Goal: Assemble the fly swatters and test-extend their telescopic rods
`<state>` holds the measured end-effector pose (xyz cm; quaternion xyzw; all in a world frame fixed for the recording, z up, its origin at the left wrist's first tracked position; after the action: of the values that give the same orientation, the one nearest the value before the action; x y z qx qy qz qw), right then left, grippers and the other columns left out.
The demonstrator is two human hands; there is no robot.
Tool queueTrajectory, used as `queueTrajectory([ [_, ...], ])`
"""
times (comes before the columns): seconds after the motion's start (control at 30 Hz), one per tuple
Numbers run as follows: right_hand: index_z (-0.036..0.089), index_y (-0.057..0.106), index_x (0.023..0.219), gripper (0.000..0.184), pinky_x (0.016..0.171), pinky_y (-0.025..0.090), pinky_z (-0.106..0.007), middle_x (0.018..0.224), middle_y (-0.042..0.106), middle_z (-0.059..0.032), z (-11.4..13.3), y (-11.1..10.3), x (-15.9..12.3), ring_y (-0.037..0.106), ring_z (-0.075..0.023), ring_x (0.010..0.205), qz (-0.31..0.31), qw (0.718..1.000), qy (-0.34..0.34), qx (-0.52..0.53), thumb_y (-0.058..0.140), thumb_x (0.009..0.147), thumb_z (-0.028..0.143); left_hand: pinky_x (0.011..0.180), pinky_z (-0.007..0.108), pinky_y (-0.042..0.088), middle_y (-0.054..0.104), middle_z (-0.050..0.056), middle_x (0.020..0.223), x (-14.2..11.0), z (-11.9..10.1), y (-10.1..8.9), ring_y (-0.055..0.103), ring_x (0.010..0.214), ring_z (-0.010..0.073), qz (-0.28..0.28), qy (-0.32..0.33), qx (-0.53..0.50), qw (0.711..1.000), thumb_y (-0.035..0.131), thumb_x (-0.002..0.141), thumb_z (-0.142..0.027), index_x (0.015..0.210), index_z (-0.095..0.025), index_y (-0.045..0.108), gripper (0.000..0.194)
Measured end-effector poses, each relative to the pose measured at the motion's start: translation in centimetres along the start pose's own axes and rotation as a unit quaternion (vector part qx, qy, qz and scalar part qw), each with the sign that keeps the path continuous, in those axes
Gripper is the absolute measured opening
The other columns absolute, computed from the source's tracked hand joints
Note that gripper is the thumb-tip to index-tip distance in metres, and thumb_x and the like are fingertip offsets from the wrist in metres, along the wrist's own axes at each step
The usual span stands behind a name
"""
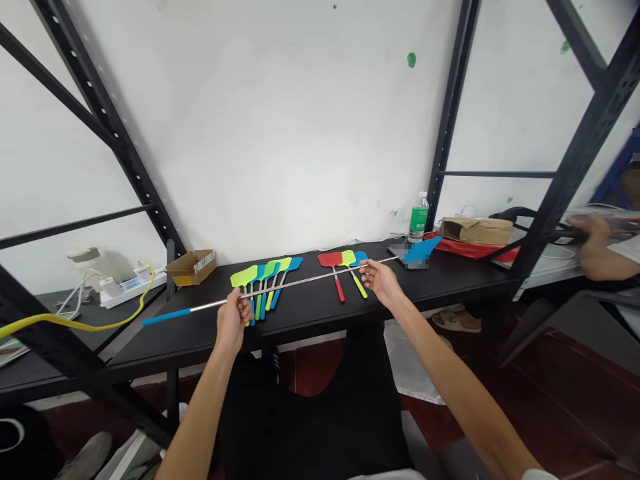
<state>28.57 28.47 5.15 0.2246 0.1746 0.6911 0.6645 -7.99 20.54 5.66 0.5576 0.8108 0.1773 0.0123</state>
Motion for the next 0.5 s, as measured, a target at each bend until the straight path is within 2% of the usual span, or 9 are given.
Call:
queueTrajectory([
  [0.1, 0.017, 0.069, 0.083, 0.016, 0.044, 0.039, -0.021, 0.07, 0.068, -0.0024, -0.3, 0.3, -0.1, 0.058, -0.0107, 0.053, 0.008, 1.0, 0.008, 0.002, 0.063, 0.081, 0.031, 0.04, 0.022, 0.029, 0.03, -0.007, 0.049, -0.2, 0.1, 0.6, 0.03, 0.041, 0.0075, 0.031, 0.001, 0.022, 0.999, 0.061, 0.085, -0.045, 0.058, -0.02, 0.04, 0.042],
  [0.2, 0.017, 0.069, 0.084, 0.016, 0.044, 0.04, -0.021, 0.072, 0.069, -0.0027, -0.3, 0.5, -0.2, 0.058, -0.0107, 0.053, 0.017, 1.0, 0.012, 0.003, 0.063, 0.082, 0.031, 0.041, 0.022, 0.031, 0.029, -0.007, 0.048, -0.2, -0.3, 0.5, 0.029, 0.041, 0.0076, 0.038, -0.011, 0.004, 0.999, 0.06, 0.085, -0.044, 0.058, -0.02, 0.041, 0.041],
  [0.4, 0.018, 0.068, 0.086, 0.015, 0.043, 0.038, -0.021, 0.066, 0.064, 0.0002, 0.6, -0.1, -0.1, 0.054, -0.0098, 0.05, -0.022, 0.999, 0.0, 0.036, 0.063, 0.083, 0.032, 0.042, 0.022, 0.032, 0.033, -0.007, 0.05, -0.1, -1.3, -0.4, 0.029, 0.041, 0.007, -0.02, -0.029, -0.052, 0.998, 0.063, 0.081, -0.037, 0.061, -0.02, 0.043, 0.033],
  [0.5, 0.019, 0.068, 0.086, 0.013, 0.041, 0.037, -0.02, 0.064, 0.063, 0.0013, 1.1, -0.9, 0.2, 0.052, -0.0091, 0.048, -0.054, 0.996, -0.009, 0.068, 0.062, 0.084, 0.031, 0.042, 0.022, 0.032, 0.036, -0.007, 0.052, -0.2, -1.4, -0.4, 0.03, 0.041, 0.0067, -0.026, -0.024, -0.054, 0.998, 0.064, 0.079, -0.035, 0.063, -0.019, 0.045, 0.029],
])
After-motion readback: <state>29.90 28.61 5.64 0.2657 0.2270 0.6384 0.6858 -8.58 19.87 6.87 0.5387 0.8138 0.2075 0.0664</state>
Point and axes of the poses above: each hand's wrist, its own x-axis towards the middle knuckle, its own y-axis out of the palm, z = x × y, the point moved 2 cm from there along x, towards the middle knuckle
